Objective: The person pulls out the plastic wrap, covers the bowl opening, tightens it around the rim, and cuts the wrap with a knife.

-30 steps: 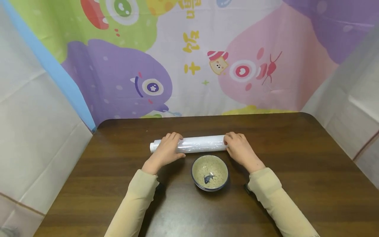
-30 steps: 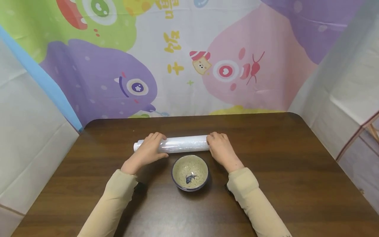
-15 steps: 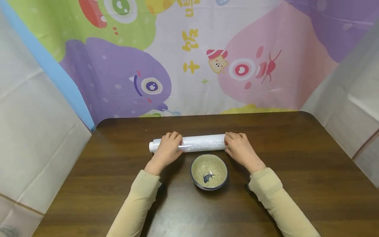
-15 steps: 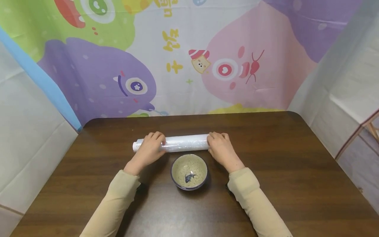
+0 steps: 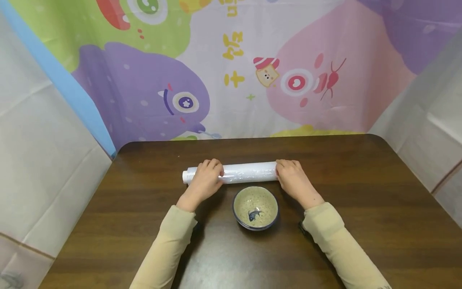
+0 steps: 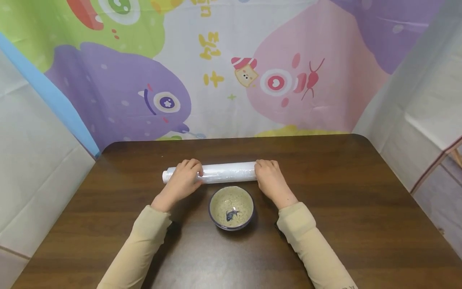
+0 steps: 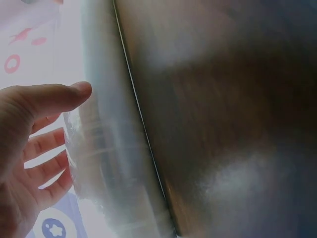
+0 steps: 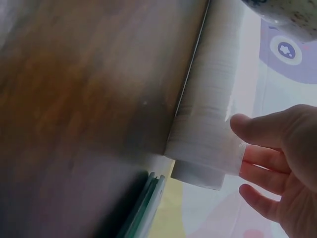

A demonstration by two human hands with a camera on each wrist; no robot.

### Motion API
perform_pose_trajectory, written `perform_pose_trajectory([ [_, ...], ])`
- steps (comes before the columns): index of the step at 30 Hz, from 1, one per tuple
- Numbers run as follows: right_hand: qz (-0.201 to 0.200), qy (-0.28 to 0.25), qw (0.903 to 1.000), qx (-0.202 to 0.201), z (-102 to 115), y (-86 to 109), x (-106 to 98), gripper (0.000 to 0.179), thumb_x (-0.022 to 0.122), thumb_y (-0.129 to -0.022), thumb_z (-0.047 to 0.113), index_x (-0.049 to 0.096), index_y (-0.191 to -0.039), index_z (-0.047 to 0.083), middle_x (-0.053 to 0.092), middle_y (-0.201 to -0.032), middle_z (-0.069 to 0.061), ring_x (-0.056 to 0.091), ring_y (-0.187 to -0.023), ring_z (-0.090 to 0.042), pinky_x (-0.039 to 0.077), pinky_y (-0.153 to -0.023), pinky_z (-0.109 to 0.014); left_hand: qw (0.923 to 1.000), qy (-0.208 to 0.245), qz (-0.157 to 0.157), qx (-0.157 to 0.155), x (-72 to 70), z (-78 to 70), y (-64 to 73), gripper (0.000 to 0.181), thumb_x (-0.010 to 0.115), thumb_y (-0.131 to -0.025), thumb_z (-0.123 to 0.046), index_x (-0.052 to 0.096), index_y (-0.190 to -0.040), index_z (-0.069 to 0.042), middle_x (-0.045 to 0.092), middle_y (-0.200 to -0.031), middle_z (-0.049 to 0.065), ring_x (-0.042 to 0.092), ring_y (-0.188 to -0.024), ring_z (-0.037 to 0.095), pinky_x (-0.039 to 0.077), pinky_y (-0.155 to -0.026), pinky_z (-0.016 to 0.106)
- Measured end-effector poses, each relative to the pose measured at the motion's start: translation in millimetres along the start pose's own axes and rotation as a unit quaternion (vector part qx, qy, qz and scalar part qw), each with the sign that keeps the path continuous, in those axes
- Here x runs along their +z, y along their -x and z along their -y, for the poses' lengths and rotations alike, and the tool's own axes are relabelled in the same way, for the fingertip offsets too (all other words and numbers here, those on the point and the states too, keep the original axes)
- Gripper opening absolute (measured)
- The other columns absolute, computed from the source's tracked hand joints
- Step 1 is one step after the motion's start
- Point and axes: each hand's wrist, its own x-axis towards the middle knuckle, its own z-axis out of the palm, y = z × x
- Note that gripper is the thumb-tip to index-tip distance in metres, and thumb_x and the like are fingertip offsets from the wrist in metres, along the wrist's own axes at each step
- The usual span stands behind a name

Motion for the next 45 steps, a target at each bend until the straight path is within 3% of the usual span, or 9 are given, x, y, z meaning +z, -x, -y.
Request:
perform_pose_trajectory([
  [4, -0.002, -0.001, 1.0000, 0.003, 1, 0.1, -3, 0.007, 0.060, -0.083, 0.004, 0.055, -0.081, 0.000, 0.063, -0.088, -0.015, 0.060, -0.083, -0.031, 0.042, -0.079, -0.045, 1.0000, 0.001, -0.004, 0.002, -1.8, -0.6, 0.8, 0.018, 0.074, -0.073, -0.014, 0.058, -0.078, -0.009, 0.054, -0.096, 0.007, 0.051, -0.091, 0.029, 0.042, -0.076, 0.041],
  [8, 0.000, -0.005, 1.0000, 0.008, 2, -1.0, -8, 0.015, 0.059, -0.084, 0.003, 0.046, -0.077, 0.005, 0.053, -0.067, -0.006, 0.059, -0.070, -0.027, 0.042, -0.078, -0.046, 0.9999, 0.006, -0.009, 0.004, -4.0, -2.1, 0.9, 0.012, 0.073, -0.074, -0.013, 0.062, -0.076, -0.010, 0.056, -0.097, 0.007, 0.051, -0.091, 0.029, 0.042, -0.077, 0.041],
  [18, 0.033, -0.002, 0.9993, -0.019, 2, -11.3, -19, 0.020, 0.058, -0.086, 0.005, 0.039, -0.081, 0.003, 0.049, -0.048, -0.003, 0.059, -0.051, -0.024, 0.047, -0.079, -0.048, 0.9998, 0.009, -0.014, 0.008, -3.0, -4.8, 3.8, 0.012, 0.073, -0.072, -0.014, 0.061, -0.073, -0.010, 0.055, -0.096, 0.007, 0.052, -0.091, 0.029, 0.042, -0.076, 0.042],
  [23, 0.047, -0.005, 0.9989, -0.006, 1, -17.0, -23, 0.020, 0.057, -0.088, 0.006, 0.038, -0.081, 0.003, 0.044, -0.045, 0.000, 0.057, -0.048, -0.023, 0.047, -0.080, -0.047, 0.9995, -0.004, -0.020, 0.025, -0.3, -3.4, 2.6, 0.014, 0.074, -0.071, -0.013, 0.060, -0.073, -0.010, 0.055, -0.096, 0.009, 0.052, -0.091, 0.030, 0.043, -0.076, 0.042],
  [29, 0.025, -0.019, 0.9994, -0.015, -1, -19.0, -26, 0.018, 0.058, -0.087, 0.005, 0.040, -0.082, 0.003, 0.049, -0.051, -0.003, 0.059, -0.053, -0.025, 0.047, -0.073, -0.045, 0.9990, -0.017, -0.023, 0.033, 0.1, -1.3, 2.1, 0.011, 0.072, -0.072, -0.011, 0.062, -0.072, -0.011, 0.057, -0.097, 0.009, 0.053, -0.090, 0.030, 0.044, -0.076, 0.042],
  [35, 0.005, -0.042, 0.9990, -0.012, -4, -20.6, -27, 0.016, 0.058, -0.086, 0.003, 0.042, -0.084, 0.002, 0.052, -0.053, -0.008, 0.057, -0.052, -0.030, 0.046, -0.055, -0.040, 0.9986, -0.014, -0.031, 0.042, -0.8, -1.6, 2.8, 0.010, 0.071, -0.072, -0.011, 0.062, -0.072, -0.011, 0.057, -0.098, 0.010, 0.053, -0.090, 0.030, 0.044, -0.075, 0.042],
  [45, 0.046, -0.064, 0.9966, 0.026, -6, -29.6, -36, 0.013, 0.052, -0.090, 0.006, 0.040, -0.088, 0.003, 0.051, -0.053, -0.007, 0.053, -0.048, -0.025, 0.043, -0.050, -0.037, 0.9986, -0.017, -0.038, 0.033, -1.6, -5.7, 3.9, 0.017, 0.072, -0.072, -0.012, 0.057, -0.076, -0.009, 0.055, -0.092, 0.008, 0.054, -0.086, 0.031, 0.043, -0.071, 0.041],
])
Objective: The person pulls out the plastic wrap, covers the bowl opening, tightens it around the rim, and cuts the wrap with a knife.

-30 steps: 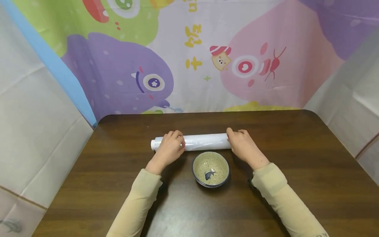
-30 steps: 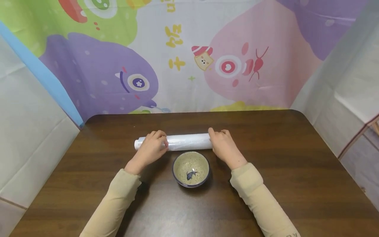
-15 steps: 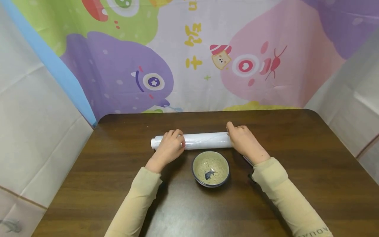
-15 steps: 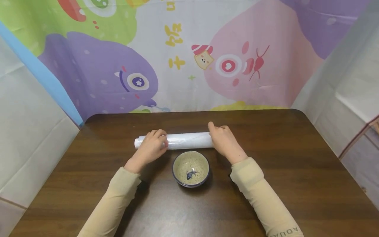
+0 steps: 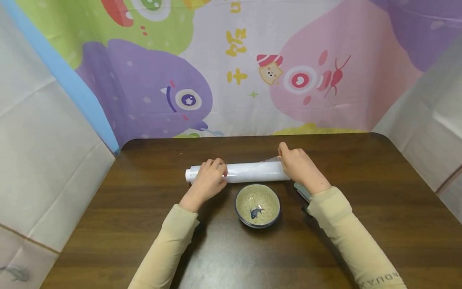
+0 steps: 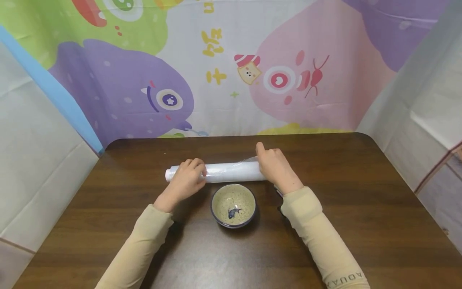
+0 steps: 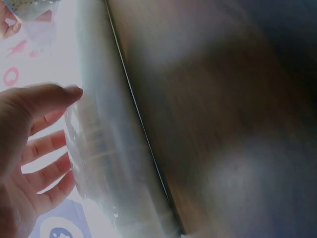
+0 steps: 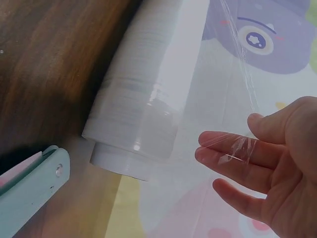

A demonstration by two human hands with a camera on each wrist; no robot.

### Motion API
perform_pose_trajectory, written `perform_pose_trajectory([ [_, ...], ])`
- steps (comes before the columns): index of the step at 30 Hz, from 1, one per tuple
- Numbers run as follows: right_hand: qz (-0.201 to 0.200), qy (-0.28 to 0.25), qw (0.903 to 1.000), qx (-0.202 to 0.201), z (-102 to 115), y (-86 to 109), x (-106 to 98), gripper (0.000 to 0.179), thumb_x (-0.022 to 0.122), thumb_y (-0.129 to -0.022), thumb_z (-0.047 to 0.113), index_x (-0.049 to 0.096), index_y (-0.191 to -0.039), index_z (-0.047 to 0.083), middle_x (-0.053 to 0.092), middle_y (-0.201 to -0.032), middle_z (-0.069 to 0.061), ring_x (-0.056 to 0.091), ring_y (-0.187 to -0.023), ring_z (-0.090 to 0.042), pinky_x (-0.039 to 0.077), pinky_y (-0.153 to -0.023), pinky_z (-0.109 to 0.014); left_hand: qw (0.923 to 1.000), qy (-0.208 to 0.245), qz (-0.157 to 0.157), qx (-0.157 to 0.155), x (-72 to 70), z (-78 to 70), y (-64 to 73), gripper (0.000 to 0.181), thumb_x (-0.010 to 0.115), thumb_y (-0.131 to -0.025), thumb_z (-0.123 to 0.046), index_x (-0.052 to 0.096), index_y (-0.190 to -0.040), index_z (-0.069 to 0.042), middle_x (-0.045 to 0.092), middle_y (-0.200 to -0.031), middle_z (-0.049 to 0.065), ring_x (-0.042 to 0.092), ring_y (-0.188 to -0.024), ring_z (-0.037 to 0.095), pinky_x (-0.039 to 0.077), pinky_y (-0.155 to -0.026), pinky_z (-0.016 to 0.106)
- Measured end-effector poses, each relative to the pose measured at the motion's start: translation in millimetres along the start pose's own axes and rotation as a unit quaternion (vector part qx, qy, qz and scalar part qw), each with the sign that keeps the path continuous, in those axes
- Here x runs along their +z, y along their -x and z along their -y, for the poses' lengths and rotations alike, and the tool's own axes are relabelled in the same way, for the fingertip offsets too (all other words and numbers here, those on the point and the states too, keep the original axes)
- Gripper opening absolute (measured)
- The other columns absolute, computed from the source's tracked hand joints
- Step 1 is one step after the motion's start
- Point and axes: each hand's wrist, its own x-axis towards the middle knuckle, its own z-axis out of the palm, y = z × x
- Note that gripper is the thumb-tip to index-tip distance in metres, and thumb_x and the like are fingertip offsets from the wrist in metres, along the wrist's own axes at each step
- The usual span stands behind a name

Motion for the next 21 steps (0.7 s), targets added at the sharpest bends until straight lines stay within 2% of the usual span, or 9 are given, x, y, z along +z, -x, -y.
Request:
perform_pose_trajectory([
  [4, 0.010, -0.009, 0.9999, 0.008, -2, 0.1, -1, 0.012, 0.051, -0.091, 0.007, 0.040, -0.089, 0.003, 0.052, -0.055, -0.008, 0.052, -0.048, -0.024, 0.043, -0.051, -0.037, 1.0000, -0.008, -0.001, -0.002, 0.5, -1.1, -1.5, 0.011, 0.070, -0.074, -0.012, 0.059, -0.073, -0.010, 0.057, -0.093, 0.008, 0.054, -0.086, 0.030, 0.044, -0.070, 0.040],
  [7, 0.034, -0.019, 0.9991, 0.017, -3, 0.7, -1, 0.011, 0.050, -0.092, 0.009, 0.040, -0.090, 0.003, 0.052, -0.057, -0.007, 0.050, -0.049, -0.021, 0.042, -0.051, -0.035, 1.0000, -0.009, -0.003, -0.002, -2.0, 0.1, -1.8, 0.008, 0.069, -0.074, -0.010, 0.061, -0.073, -0.009, 0.058, -0.091, 0.008, 0.056, -0.083, 0.029, 0.045, -0.069, 0.039],
  [11, 0.060, -0.034, 0.9974, 0.022, -2, 1.1, -4, 0.011, 0.048, -0.093, 0.010, 0.039, -0.091, 0.004, 0.051, -0.059, -0.006, 0.048, -0.049, -0.019, 0.040, -0.051, -0.033, 0.9999, -0.003, -0.013, 0.008, -7.7, 4.4, -4.2, 0.008, 0.067, -0.075, -0.007, 0.059, -0.075, -0.006, 0.059, -0.079, 0.006, 0.057, -0.070, 0.024, 0.045, -0.064, 0.036],
  [16, 0.057, -0.030, 0.9977, 0.021, -4, 2.4, -7, 0.011, 0.049, -0.093, 0.011, 0.040, -0.092, 0.004, 0.050, -0.058, -0.006, 0.048, -0.050, -0.018, 0.041, -0.051, -0.034, 0.9995, 0.018, -0.026, 0.002, -11.8, 7.6, -10.3, 0.008, 0.061, -0.080, -0.005, 0.053, -0.079, -0.005, 0.057, -0.062, 0.003, 0.055, -0.054, 0.022, 0.046, -0.057, 0.035],
  [21, 0.073, -0.031, 0.9960, 0.041, -9, 7.4, -12, 0.011, 0.048, -0.093, 0.012, 0.040, -0.092, 0.006, 0.048, -0.059, -0.005, 0.047, -0.051, -0.018, 0.039, -0.051, -0.034, 0.9989, 0.024, -0.037, 0.016, -11.6, 4.5, -13.2, 0.009, 0.056, -0.084, -0.006, 0.047, -0.083, -0.005, 0.053, -0.052, 0.002, 0.053, -0.048, 0.021, 0.046, -0.058, 0.036],
])
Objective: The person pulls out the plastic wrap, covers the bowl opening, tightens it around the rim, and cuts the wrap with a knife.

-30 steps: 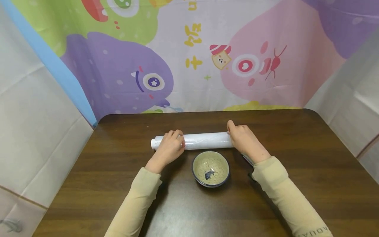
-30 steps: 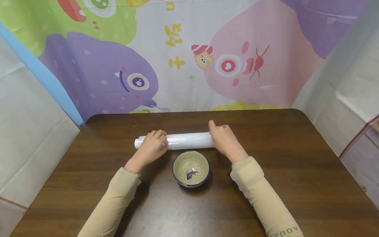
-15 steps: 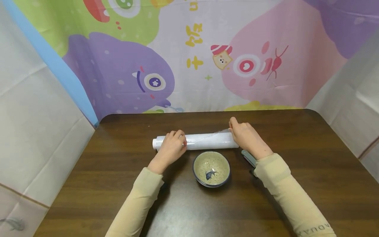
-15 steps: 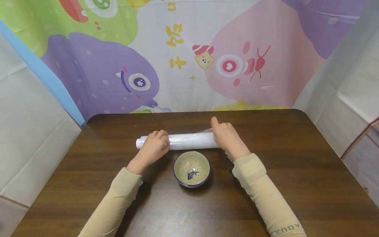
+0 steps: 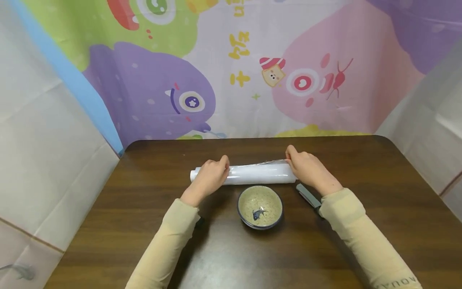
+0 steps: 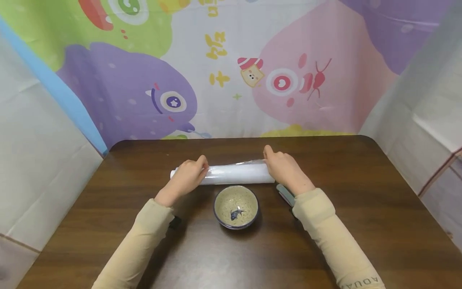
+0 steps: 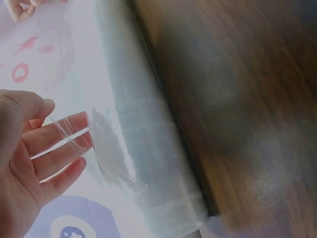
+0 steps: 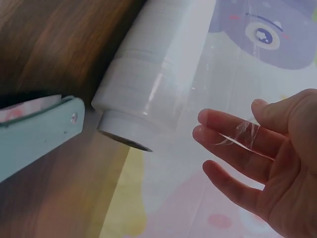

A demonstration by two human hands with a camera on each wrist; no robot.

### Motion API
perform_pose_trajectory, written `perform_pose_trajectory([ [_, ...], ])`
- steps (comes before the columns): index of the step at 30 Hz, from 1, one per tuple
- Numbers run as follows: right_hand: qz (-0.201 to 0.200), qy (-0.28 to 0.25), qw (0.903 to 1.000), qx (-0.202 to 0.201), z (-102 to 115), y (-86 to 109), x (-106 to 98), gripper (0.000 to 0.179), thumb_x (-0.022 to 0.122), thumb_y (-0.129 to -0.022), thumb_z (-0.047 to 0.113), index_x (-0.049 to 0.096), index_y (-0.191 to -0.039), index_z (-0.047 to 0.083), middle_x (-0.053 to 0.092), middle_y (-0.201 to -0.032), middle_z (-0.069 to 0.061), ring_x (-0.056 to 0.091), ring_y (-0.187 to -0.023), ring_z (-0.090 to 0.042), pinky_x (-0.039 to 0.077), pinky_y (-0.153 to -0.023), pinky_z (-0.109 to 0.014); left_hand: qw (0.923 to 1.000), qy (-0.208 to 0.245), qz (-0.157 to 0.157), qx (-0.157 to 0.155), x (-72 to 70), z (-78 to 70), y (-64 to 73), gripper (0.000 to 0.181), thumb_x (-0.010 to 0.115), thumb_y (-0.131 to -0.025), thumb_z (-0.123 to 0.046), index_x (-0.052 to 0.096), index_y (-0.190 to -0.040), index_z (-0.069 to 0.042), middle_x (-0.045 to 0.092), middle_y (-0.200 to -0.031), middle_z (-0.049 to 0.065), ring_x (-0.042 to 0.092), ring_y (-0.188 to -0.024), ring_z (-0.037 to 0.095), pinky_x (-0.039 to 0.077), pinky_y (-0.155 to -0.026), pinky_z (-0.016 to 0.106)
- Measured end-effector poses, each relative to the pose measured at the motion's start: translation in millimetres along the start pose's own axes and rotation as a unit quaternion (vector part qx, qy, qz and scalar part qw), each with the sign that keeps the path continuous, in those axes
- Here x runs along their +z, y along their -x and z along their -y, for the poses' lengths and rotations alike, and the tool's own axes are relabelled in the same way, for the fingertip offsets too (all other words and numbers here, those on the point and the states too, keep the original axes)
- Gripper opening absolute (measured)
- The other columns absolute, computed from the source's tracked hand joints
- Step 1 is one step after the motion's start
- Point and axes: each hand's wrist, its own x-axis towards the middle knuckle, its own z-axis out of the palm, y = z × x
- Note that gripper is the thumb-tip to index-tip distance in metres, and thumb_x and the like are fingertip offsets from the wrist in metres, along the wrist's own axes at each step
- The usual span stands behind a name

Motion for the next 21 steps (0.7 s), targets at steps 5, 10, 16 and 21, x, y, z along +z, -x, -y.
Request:
perform_pose_trajectory([
  [5, 0.010, -0.012, 0.9999, 0.002, -8, 4.7, -4, 0.011, 0.049, -0.093, 0.013, 0.040, -0.092, 0.006, 0.051, -0.062, -0.004, 0.046, -0.050, -0.016, 0.038, -0.050, -0.031, 0.9996, -0.008, -0.016, 0.024, 2.5, -3.9, -2.7, 0.012, 0.057, -0.085, -0.005, 0.045, -0.085, -0.005, 0.052, -0.050, 0.000, 0.056, -0.049, 0.018, 0.048, -0.072, 0.035],
  [10, 0.018, -0.023, 0.9995, 0.008, -14, 6.6, -10, 0.011, 0.050, -0.093, 0.015, 0.042, -0.092, 0.007, 0.055, -0.069, -0.004, 0.047, -0.054, -0.016, 0.038, -0.051, -0.030, 0.9994, -0.006, -0.016, 0.031, 3.7, -6.2, -6.4, 0.012, 0.056, -0.085, -0.006, 0.044, -0.087, -0.006, 0.052, -0.052, -0.001, 0.058, -0.053, 0.020, 0.048, -0.078, 0.035],
  [16, 0.003, -0.011, 0.9999, 0.000, -20, 7.0, -15, 0.009, 0.050, -0.092, 0.013, 0.043, -0.091, 0.008, 0.058, -0.071, -0.004, 0.051, -0.056, -0.017, 0.040, -0.054, -0.032, 0.9994, 0.022, 0.016, 0.022, -1.2, -6.9, -16.9, 0.011, 0.055, -0.088, -0.008, 0.045, -0.090, -0.006, 0.052, -0.054, 0.001, 0.052, -0.047, 0.019, 0.046, -0.056, 0.034],
  [21, 0.005, -0.013, 0.9999, -0.005, -21, 7.3, -16, 0.009, 0.050, -0.093, 0.013, 0.043, -0.091, 0.008, 0.060, -0.073, -0.004, 0.051, -0.056, -0.015, 0.040, -0.053, -0.031, 0.9883, 0.102, 0.104, -0.047, -8.6, -3.1, -20.7, 0.006, 0.052, -0.092, -0.013, 0.047, -0.094, -0.009, 0.065, -0.076, 0.000, 0.059, -0.058, 0.013, 0.044, -0.053, 0.027],
])
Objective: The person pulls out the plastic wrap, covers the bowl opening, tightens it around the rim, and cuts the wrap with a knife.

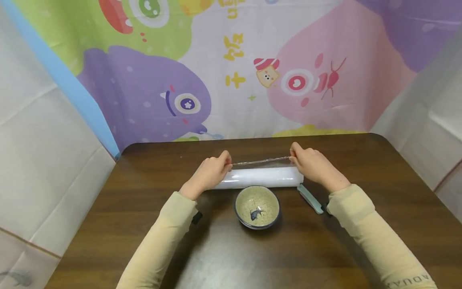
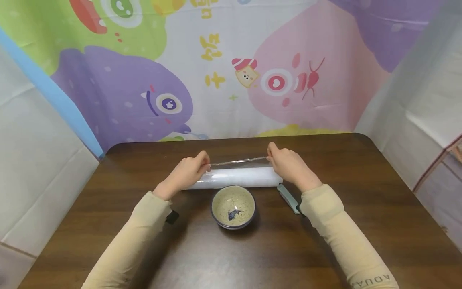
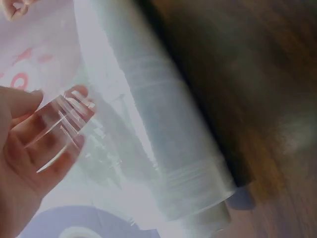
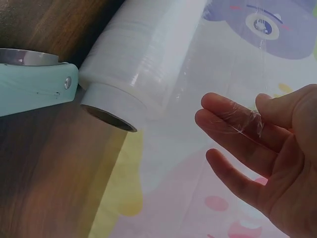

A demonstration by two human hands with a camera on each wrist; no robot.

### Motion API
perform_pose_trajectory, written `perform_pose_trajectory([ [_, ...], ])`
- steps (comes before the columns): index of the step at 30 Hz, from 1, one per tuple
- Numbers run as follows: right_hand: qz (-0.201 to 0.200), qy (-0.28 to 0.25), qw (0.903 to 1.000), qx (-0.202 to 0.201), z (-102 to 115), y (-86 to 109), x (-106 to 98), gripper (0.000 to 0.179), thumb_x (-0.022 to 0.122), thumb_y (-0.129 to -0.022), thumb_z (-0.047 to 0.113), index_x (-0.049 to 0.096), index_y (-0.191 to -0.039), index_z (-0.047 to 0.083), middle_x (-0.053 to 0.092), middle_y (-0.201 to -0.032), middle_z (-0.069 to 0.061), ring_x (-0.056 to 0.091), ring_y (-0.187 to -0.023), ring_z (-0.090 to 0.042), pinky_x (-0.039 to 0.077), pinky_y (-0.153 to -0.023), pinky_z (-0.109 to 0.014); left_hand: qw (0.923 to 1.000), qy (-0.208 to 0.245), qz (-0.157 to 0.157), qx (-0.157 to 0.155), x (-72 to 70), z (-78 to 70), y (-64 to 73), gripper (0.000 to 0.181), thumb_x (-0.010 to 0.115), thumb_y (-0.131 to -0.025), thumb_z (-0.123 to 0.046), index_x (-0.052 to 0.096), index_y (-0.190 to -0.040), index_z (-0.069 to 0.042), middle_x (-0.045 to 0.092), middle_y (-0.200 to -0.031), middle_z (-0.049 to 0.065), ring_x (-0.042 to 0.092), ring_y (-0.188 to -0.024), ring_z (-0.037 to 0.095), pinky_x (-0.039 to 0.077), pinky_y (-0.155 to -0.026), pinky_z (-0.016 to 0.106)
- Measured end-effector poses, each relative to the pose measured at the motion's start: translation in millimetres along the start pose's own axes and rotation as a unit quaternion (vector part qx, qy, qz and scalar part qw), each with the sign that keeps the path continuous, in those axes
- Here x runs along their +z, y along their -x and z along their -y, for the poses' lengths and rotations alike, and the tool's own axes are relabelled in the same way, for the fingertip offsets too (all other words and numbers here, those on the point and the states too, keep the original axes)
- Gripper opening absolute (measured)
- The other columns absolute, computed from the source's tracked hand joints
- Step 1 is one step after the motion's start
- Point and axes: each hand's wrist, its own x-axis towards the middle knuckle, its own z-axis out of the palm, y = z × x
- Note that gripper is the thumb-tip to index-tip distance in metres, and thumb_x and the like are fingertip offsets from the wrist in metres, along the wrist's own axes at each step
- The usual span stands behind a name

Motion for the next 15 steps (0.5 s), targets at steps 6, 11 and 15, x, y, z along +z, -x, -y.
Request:
perform_pose_trajectory([
  [6, -0.001, 0.001, 1.0000, 0.005, 0, 0.2, 0, 0.010, 0.050, -0.092, 0.014, 0.043, -0.091, 0.008, 0.059, -0.072, -0.003, 0.050, -0.055, -0.015, 0.040, -0.052, -0.031, 0.9939, 0.062, 0.054, -0.074, -11.2, 11.2, 9.1, 0.019, 0.054, -0.091, -0.023, 0.052, -0.104, -0.009, 0.067, -0.098, 0.004, 0.064, -0.087, 0.017, 0.050, -0.074, 0.034],
  [11, 0.007, -0.003, 0.9999, 0.010, 0, 0.2, -1, 0.010, 0.050, -0.093, 0.016, 0.044, -0.092, 0.008, 0.057, -0.070, -0.002, 0.048, -0.053, -0.014, 0.039, -0.052, -0.030, 0.9889, 0.036, 0.088, -0.114, -13.9, 16.1, 22.3, 0.046, 0.065, -0.081, -0.042, 0.054, -0.112, -0.009, 0.064, -0.108, 0.004, 0.061, -0.097, 0.019, 0.047, -0.084, 0.038],
  [15, 0.006, -0.006, 0.9999, 0.010, 2, 1.2, 0, 0.009, 0.049, -0.093, 0.015, 0.044, -0.092, 0.007, 0.056, -0.069, -0.002, 0.047, -0.052, -0.014, 0.038, -0.052, -0.030, 0.9933, -0.041, 0.074, -0.078, -8.6, 16.5, 28.1, 0.042, 0.066, -0.080, -0.040, 0.059, -0.106, -0.008, 0.065, -0.103, 0.004, 0.062, -0.092, 0.021, 0.046, -0.081, 0.040],
])
